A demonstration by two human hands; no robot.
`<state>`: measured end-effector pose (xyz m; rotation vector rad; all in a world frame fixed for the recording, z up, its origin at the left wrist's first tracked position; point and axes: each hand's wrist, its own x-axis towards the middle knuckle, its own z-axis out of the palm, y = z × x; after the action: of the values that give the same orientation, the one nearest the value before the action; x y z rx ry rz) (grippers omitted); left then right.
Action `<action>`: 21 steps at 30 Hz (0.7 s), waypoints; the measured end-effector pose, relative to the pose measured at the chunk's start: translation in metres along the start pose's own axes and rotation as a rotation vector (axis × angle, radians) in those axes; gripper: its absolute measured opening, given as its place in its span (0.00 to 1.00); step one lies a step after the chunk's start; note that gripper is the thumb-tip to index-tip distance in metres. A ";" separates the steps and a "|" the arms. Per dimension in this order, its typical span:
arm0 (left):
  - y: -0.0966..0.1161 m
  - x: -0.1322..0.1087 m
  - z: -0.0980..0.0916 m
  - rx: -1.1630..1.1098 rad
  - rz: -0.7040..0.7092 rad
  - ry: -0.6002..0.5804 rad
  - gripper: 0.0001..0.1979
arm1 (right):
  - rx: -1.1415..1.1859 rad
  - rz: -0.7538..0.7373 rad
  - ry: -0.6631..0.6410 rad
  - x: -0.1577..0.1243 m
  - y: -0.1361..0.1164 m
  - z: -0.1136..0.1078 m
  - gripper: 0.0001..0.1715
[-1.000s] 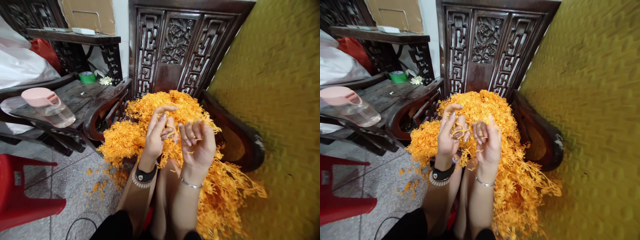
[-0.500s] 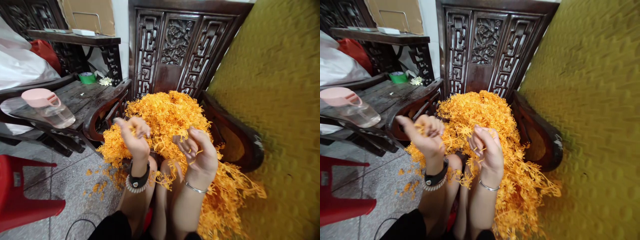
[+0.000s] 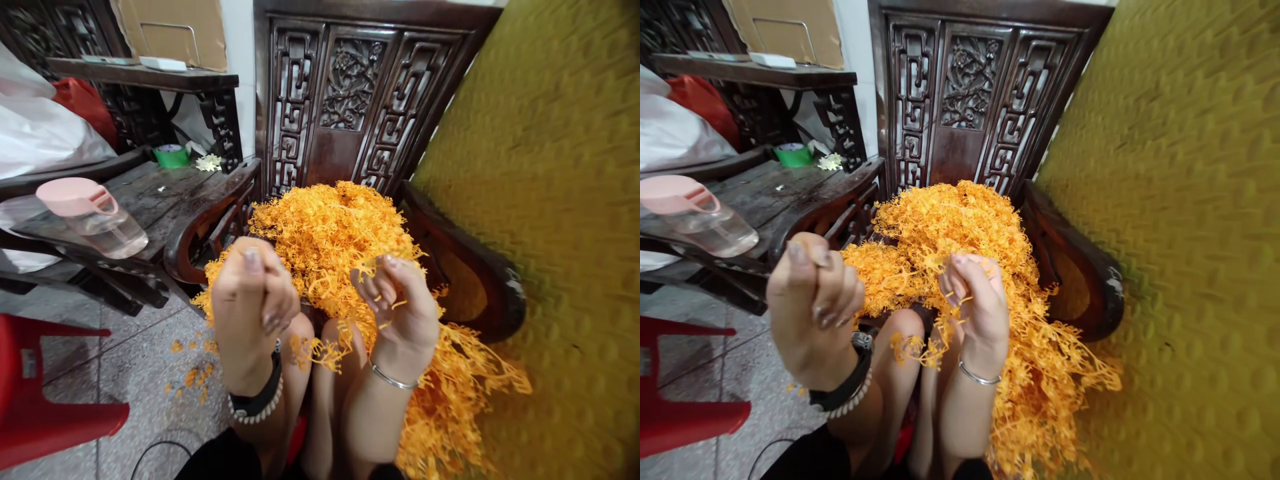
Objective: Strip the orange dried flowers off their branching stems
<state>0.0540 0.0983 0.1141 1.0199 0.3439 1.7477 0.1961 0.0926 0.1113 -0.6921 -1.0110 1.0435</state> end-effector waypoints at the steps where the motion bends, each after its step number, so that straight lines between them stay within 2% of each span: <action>1: -0.003 -0.003 0.003 0.087 0.011 -0.018 0.14 | 0.003 0.003 -0.002 -0.001 0.000 0.001 0.25; 4: -0.010 -0.011 0.007 0.306 0.003 -0.106 0.15 | 0.008 0.025 0.020 -0.002 -0.001 0.006 0.25; 8: -0.016 -0.010 0.005 0.438 -0.081 -0.277 0.19 | -0.029 0.054 0.015 -0.003 0.001 0.007 0.24; 14: -0.021 0.000 0.002 0.660 -0.084 -0.353 0.12 | -0.049 0.086 -0.116 -0.003 0.005 0.003 0.27; 17: -0.022 -0.004 0.005 0.505 -0.091 -0.430 0.16 | 0.089 0.051 -0.194 -0.004 0.005 0.007 0.27; 21: -0.028 -0.016 0.008 0.071 -0.153 -0.491 0.18 | 0.491 -0.118 -0.378 -0.006 0.006 0.009 0.27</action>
<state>0.0799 0.0945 0.0930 1.3933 0.1652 1.3034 0.1848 0.0891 0.1075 -0.0312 -1.0440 1.2831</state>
